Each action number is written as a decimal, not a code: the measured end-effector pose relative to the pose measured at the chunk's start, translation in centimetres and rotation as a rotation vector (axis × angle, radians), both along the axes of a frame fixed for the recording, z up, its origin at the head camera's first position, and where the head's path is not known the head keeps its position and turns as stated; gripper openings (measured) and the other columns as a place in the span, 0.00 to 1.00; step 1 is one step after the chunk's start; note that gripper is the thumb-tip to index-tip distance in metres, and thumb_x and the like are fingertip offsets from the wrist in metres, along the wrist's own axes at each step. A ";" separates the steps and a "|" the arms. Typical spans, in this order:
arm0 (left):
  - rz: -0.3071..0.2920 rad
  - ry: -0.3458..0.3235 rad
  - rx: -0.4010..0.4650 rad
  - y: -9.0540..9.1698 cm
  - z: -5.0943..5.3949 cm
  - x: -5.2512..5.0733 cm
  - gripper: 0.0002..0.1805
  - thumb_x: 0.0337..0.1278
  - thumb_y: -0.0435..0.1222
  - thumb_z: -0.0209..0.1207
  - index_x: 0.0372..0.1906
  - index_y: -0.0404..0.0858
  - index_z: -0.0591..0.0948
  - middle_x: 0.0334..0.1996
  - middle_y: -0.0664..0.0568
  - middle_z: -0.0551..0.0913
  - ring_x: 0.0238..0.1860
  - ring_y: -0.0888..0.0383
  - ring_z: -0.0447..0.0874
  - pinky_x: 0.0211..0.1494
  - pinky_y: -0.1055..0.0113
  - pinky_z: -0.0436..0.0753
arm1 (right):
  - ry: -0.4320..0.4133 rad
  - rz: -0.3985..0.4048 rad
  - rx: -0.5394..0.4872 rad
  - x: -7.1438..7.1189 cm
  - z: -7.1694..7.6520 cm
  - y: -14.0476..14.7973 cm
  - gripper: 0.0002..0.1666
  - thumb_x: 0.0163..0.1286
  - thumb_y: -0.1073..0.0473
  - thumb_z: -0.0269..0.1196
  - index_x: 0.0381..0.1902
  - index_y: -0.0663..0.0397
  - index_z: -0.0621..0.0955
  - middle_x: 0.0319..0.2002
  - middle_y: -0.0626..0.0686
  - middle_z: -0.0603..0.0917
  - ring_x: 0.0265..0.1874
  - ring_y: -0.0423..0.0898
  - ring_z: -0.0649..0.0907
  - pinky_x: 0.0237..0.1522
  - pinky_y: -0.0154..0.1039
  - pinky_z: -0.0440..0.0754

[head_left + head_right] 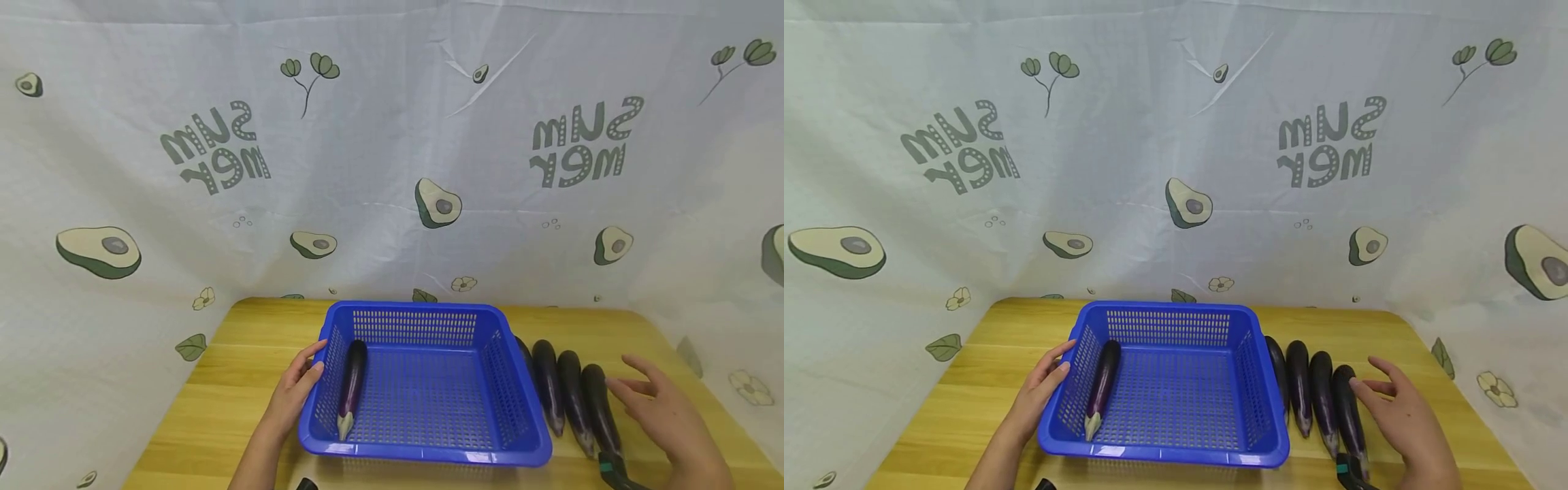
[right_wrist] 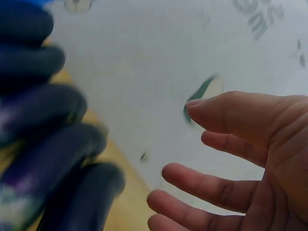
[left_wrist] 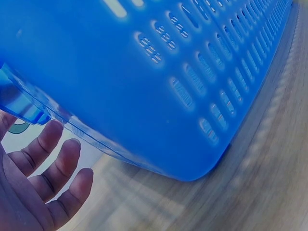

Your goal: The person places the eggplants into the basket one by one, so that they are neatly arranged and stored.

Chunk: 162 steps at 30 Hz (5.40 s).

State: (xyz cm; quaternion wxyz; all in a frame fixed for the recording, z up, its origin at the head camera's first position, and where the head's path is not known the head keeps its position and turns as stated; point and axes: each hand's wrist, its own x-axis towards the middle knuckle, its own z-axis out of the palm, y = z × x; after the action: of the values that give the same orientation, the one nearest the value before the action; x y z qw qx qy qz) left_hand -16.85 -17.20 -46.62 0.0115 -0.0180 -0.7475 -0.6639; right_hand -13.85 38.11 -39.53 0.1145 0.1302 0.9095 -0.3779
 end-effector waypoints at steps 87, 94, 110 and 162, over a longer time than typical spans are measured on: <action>-0.021 -0.021 0.041 0.0 -0.3 -0.2 0.26 0.75 0.43 0.52 0.74 0.52 0.71 0.60 0.37 0.77 0.53 0.45 0.83 0.53 0.47 0.88 | 0.327 0.050 -0.087 -0.3 5.8 -6.7 0.63 0.74 0.45 0.64 0.80 0.25 0.27 0.65 0.81 0.66 0.48 0.57 0.86 0.40 0.40 0.83; -0.016 -0.015 0.047 0.0 -0.5 -0.3 0.26 0.75 0.42 0.52 0.74 0.51 0.71 0.59 0.37 0.77 0.53 0.45 0.83 0.53 0.48 0.88 | 0.353 0.133 -0.172 -2.0 8.3 -11.8 0.63 0.71 0.45 0.67 0.81 0.19 0.33 0.64 0.74 0.69 0.53 0.64 0.86 0.42 0.58 0.87; -0.005 -0.009 0.028 0.1 -0.4 -0.2 0.26 0.74 0.43 0.54 0.73 0.50 0.72 0.57 0.37 0.78 0.51 0.46 0.83 0.52 0.48 0.88 | 0.344 0.320 -0.268 -6.8 7.3 -21.6 0.58 0.67 0.48 0.71 0.82 0.28 0.47 0.52 0.68 0.79 0.41 0.51 0.89 0.38 0.46 0.90; -0.005 -0.001 0.030 0.0 -0.6 -0.3 0.25 0.74 0.43 0.53 0.73 0.52 0.72 0.57 0.38 0.78 0.51 0.47 0.81 0.53 0.49 0.88 | -0.098 0.464 -0.285 -10.6 -2.5 -32.9 0.60 0.55 0.72 0.71 0.81 0.49 0.55 0.60 0.76 0.74 0.27 0.54 0.87 0.30 0.49 0.90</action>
State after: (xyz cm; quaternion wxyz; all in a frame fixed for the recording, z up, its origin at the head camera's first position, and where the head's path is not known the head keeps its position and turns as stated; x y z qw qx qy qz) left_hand -17.13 -17.17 -47.18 0.0100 -0.0194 -0.7373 -0.6752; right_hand -24.46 5.20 -42.04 0.2591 -0.0811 0.8460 -0.4589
